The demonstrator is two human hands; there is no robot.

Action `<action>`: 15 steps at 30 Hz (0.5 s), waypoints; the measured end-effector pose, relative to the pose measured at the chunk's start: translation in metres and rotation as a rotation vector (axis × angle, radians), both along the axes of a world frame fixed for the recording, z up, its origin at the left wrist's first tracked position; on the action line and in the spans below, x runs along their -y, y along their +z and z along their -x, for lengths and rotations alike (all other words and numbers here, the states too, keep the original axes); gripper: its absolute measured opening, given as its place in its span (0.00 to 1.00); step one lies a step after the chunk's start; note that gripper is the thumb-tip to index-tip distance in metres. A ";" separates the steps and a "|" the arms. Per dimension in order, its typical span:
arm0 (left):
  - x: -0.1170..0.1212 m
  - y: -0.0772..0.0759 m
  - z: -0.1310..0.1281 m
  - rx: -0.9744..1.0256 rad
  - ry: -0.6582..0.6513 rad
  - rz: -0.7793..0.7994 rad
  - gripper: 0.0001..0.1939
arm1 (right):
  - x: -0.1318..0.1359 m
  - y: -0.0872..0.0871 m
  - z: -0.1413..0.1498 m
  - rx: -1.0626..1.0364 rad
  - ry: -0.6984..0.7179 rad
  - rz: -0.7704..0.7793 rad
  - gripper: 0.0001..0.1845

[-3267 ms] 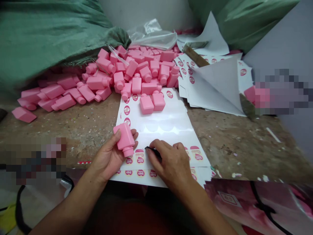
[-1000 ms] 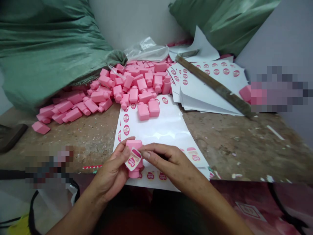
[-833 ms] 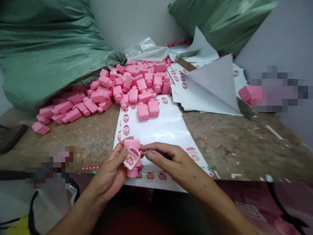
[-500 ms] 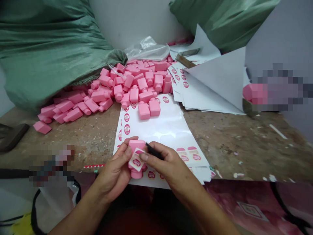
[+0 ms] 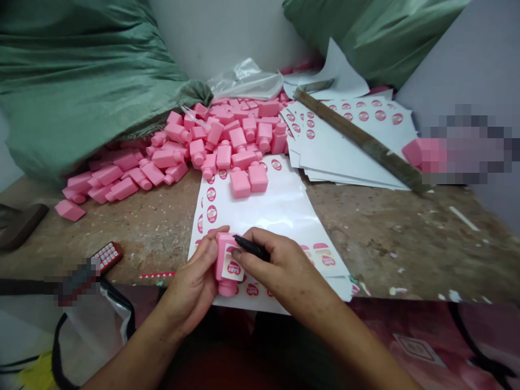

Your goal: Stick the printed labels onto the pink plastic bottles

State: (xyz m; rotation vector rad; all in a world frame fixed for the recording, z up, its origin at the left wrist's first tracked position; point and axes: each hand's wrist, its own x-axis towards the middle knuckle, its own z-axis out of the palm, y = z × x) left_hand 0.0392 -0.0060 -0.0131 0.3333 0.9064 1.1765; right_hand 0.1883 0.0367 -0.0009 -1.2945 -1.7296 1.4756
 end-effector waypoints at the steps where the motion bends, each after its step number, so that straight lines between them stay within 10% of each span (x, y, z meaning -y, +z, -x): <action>1: 0.000 0.000 0.000 -0.004 -0.003 -0.001 0.13 | -0.001 0.002 0.001 0.009 0.011 -0.002 0.15; 15: 0.000 -0.004 0.000 -0.023 -0.008 -0.016 0.15 | -0.004 0.004 0.004 0.041 0.032 0.036 0.14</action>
